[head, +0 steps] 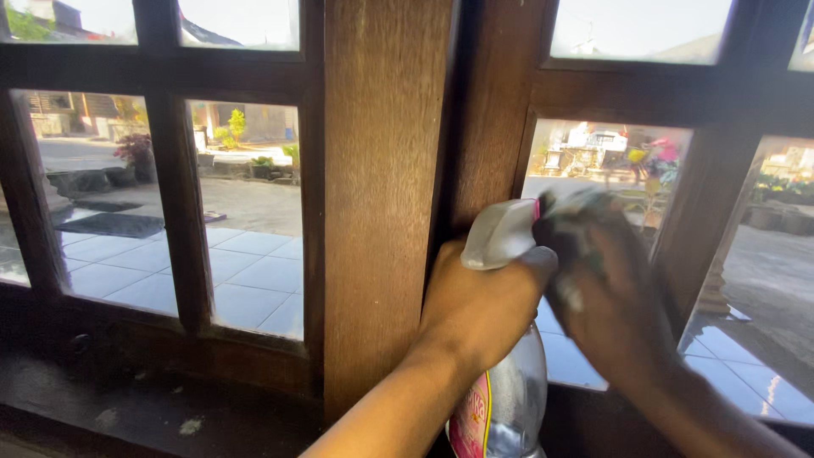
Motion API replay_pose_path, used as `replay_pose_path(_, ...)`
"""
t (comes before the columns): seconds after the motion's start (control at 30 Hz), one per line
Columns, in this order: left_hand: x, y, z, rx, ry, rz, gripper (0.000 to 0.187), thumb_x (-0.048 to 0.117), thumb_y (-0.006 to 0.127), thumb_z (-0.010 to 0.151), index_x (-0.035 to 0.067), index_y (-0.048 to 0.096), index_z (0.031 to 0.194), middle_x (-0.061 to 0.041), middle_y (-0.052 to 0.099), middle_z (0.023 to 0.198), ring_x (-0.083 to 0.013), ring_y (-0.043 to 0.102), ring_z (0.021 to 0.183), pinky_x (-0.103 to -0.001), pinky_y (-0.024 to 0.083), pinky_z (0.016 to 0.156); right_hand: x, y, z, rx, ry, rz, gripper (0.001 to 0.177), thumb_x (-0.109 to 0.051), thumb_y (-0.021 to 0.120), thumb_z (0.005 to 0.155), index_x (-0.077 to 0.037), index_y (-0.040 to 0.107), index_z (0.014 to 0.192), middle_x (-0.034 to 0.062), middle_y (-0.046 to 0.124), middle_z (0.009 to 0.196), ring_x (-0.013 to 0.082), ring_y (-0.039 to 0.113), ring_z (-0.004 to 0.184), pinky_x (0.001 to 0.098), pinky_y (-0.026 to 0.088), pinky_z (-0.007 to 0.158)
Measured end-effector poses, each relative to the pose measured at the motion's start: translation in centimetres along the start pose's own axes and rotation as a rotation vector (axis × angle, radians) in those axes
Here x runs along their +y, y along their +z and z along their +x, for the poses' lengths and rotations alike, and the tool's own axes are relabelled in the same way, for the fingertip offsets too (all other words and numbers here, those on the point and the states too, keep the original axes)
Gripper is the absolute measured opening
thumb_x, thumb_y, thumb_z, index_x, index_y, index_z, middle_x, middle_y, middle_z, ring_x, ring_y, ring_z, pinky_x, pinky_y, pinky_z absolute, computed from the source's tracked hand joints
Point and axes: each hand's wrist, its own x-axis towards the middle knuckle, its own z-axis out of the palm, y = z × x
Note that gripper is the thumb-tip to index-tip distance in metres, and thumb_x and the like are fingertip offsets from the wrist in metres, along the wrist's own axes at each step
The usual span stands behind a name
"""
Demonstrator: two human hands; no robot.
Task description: The person cleans a glass door by spraying a liquid from a bottle and wiping the glass panes with a cloth.
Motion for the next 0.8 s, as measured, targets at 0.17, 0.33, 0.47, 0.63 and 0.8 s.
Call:
replay_pose_path(0.17, -1.2, 0.3, 0.2, 0.007, 0.112, -0.039, 0.046, 0.033, 0.062, 0.081, 0.013, 0.075, 0.120, -0.011, 0.081, 0.095, -0.0208, 0.077, 0.087, -0.037, 0.057, 0.081, 1.8, 0.5, -5.8, -0.322, -0.331, -0.061, 0.039, -0.027, 0.081, 0.067, -0.004, 0.071, 0.097, 0.0220, 0.055, 0.131, 0.0448, 0.051, 0.133, 0.0561, 0.047, 0.106)
replay_pose_path(0.33, -0.1, -0.2, -0.3, -0.014, 0.017, -0.002, 0.043, 0.036, 0.061, 0.079, 0.009, 0.073, 0.110, -0.014, 0.078, 0.086, -0.0233, 0.076, 0.080, -0.037, 0.057, 0.077, 1.6, -1.5, -1.8, -0.127, -0.183, -0.061, 0.038, -0.023, 0.082, 0.075, -0.006, 0.074, 0.108, 0.0157, 0.057, 0.121, 0.0358, 0.054, 0.118, 0.0500, 0.047, 0.095)
replay_pose_path(0.47, 0.0, -0.3, -0.4, -0.034, -0.013, 0.003, 0.041, 0.033, 0.060, 0.078, 0.002, 0.074, 0.101, -0.017, 0.076, 0.079, -0.0250, 0.075, 0.073, -0.039, 0.058, 0.071, -0.6, -1.2, -0.1, 0.016, 0.013, -0.145, 0.045, -0.019, 0.081, 0.077, -0.003, 0.071, 0.117, 0.0175, 0.055, 0.129, 0.0376, 0.053, 0.125, 0.0505, 0.046, 0.105)
replay_pose_path(0.63, -0.6, 0.0, -0.4, 0.010, 0.083, -0.032, 0.041, 0.031, 0.062, 0.079, 0.014, 0.071, 0.114, -0.008, 0.077, 0.084, -0.0189, 0.074, 0.074, -0.037, 0.057, 0.072, -1.0, -0.2, -4.7, -0.161, -0.224, -0.075, 0.042, -0.023, 0.079, 0.075, -0.006, 0.068, 0.111, 0.0181, 0.056, 0.129, 0.0424, 0.052, 0.131, 0.0525, 0.045, 0.107)
replay_pose_path(0.8, -0.2, 0.0, -0.2, -0.011, 0.067, -0.051, 0.036, 0.028, 0.061, 0.074, 0.005, 0.074, 0.097, -0.013, 0.076, 0.076, -0.0192, 0.072, 0.066, -0.036, 0.058, 0.065, 1.0, -2.4, -3.7, -0.327, -0.237, -0.104, 0.048, -0.022, 0.084, 0.065, -0.015, 0.074, 0.112, 0.0188, 0.056, 0.124, 0.0389, 0.051, 0.120, 0.0596, 0.043, 0.102)
